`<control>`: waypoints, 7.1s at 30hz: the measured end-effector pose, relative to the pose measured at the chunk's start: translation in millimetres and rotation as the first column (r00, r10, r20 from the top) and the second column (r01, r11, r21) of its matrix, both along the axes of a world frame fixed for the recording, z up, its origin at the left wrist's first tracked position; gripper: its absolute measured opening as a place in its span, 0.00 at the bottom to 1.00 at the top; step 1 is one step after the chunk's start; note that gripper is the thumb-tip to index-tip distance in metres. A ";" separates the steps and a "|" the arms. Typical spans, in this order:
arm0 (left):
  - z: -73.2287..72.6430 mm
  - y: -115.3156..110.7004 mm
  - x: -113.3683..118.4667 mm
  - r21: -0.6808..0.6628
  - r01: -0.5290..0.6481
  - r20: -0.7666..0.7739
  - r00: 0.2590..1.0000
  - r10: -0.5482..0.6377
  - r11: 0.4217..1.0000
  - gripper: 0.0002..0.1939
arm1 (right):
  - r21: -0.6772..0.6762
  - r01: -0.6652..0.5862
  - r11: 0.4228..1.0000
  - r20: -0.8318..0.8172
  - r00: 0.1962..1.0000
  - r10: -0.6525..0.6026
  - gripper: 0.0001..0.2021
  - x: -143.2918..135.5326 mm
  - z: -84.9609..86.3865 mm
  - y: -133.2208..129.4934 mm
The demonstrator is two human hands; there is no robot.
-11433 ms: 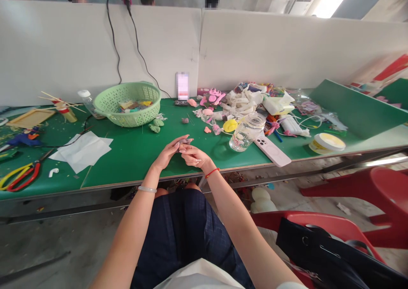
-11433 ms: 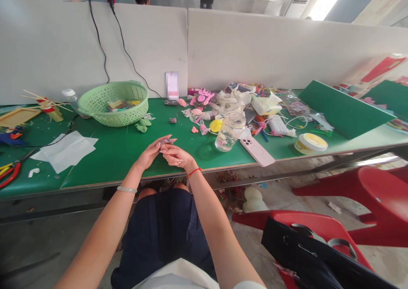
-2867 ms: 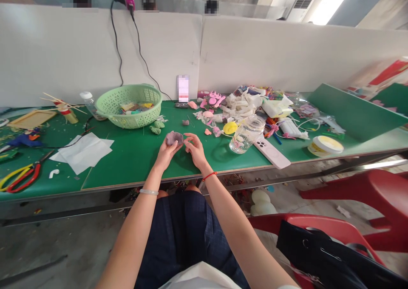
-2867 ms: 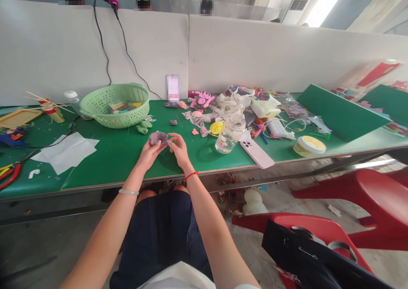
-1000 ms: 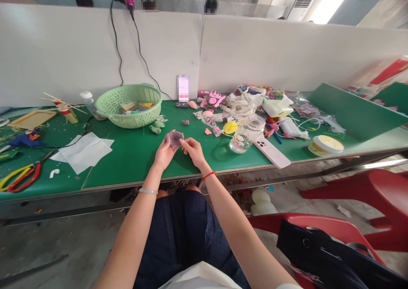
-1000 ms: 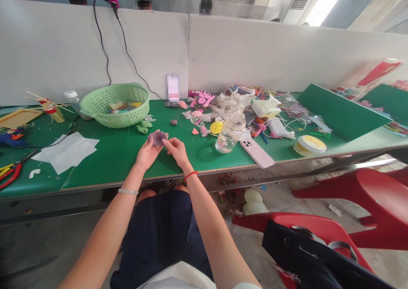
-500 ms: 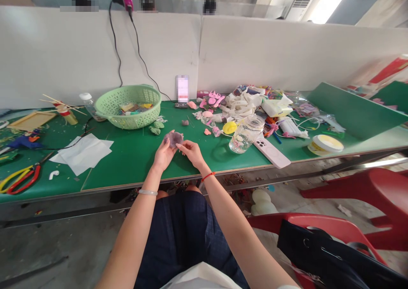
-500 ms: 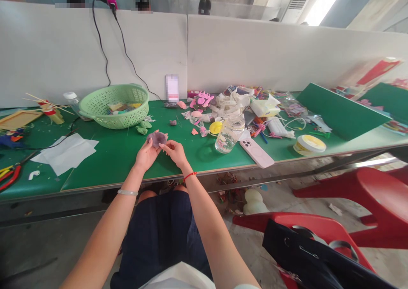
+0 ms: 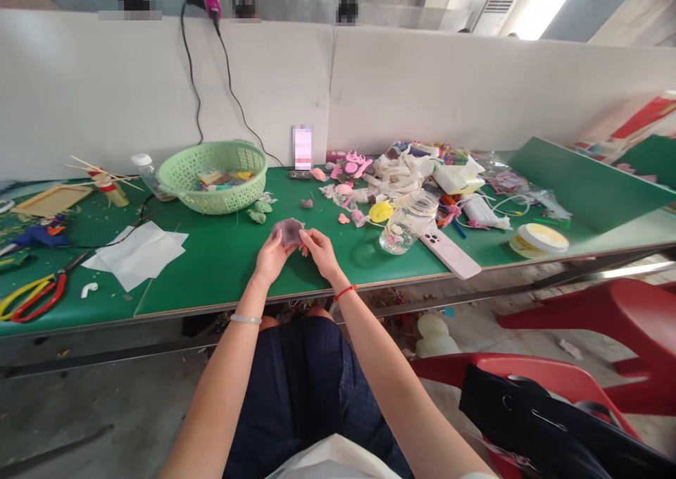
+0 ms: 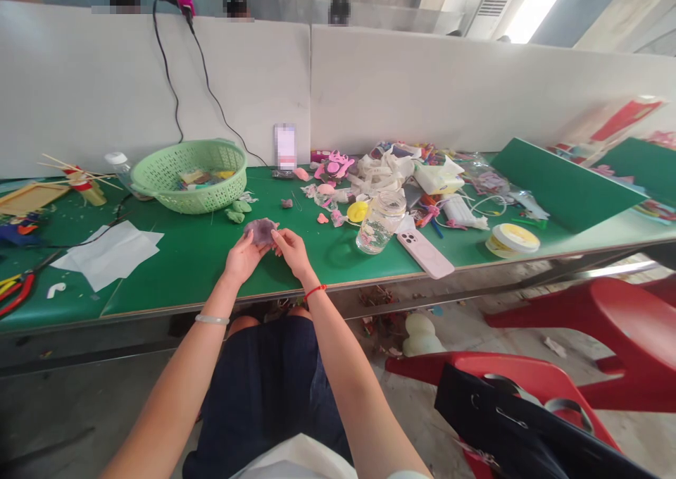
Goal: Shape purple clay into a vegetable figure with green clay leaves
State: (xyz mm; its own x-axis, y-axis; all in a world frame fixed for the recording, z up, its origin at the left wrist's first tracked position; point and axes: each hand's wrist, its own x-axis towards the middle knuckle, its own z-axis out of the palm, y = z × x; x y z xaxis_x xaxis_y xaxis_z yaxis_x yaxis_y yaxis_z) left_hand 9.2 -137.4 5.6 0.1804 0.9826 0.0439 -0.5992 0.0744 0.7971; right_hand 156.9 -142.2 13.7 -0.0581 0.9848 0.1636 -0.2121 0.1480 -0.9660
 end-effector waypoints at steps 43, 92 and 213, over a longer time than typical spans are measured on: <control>-5.5 -2.1 3.5 -0.004 0.092 -0.118 0.989 -0.092 0.996 0.18 | 0.071 0.169 0.983 0.021 0.985 -0.171 0.14 4.8 -10.0 1.6; -5.2 -1.5 1.3 0.002 0.048 -0.105 0.993 -0.047 0.999 0.25 | 0.006 0.194 0.981 0.000 0.981 -0.194 0.20 6.8 -18.0 8.3; 13.3 -9.6 9.3 0.022 0.022 -0.113 0.993 -0.019 1.000 0.24 | -0.023 -0.689 0.725 -0.285 0.700 0.655 0.24 15.2 7.5 -10.8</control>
State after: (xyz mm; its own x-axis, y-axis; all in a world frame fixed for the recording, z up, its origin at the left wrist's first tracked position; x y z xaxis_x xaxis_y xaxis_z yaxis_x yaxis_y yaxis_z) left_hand 18.5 -147.0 18.9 0.2055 0.9776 0.0451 -0.5037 0.0661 0.8614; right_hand 172.1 -153.0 21.2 -0.6874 0.7104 0.1509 -0.4351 -0.2365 -0.8688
